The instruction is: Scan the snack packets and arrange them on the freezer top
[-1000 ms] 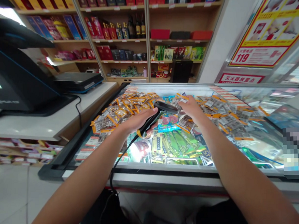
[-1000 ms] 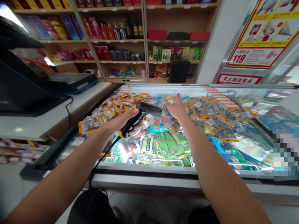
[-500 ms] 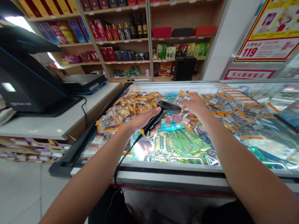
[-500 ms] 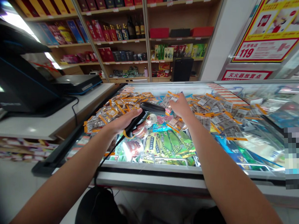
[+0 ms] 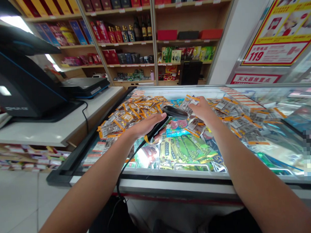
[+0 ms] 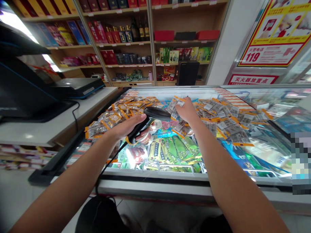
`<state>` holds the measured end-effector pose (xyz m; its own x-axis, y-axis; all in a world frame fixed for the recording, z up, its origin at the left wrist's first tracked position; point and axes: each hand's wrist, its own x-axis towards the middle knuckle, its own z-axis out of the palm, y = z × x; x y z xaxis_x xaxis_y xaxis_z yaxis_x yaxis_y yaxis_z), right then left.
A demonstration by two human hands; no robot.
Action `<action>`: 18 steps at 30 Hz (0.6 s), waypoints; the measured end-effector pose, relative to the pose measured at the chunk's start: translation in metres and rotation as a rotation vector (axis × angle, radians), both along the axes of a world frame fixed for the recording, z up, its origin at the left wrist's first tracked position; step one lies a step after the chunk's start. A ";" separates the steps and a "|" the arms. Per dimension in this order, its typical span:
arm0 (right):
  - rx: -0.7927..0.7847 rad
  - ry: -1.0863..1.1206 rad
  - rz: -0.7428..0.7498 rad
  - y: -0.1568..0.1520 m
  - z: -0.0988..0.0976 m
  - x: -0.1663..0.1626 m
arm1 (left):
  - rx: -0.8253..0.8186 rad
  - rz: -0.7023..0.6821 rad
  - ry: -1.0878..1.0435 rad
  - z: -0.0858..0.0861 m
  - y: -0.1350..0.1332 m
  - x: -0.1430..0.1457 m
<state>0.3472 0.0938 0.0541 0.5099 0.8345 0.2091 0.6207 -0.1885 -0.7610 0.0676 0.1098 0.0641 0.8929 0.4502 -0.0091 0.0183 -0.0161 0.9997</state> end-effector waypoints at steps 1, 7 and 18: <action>-0.023 -0.017 -0.029 -0.002 0.003 0.003 | 0.007 0.027 -0.012 0.002 0.000 -0.001; -0.077 -0.359 -0.344 -0.021 0.012 0.032 | 0.011 0.330 -0.156 0.019 0.008 -0.008; -0.010 -0.554 0.249 0.048 -0.013 -0.053 | -0.105 0.698 -0.301 0.026 0.023 -0.013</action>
<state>0.2938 0.1419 0.0413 0.1164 0.9178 0.3796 0.9504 0.0080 -0.3108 0.0546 0.1328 0.0906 0.3729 0.9207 0.1153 -0.2836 -0.0052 0.9589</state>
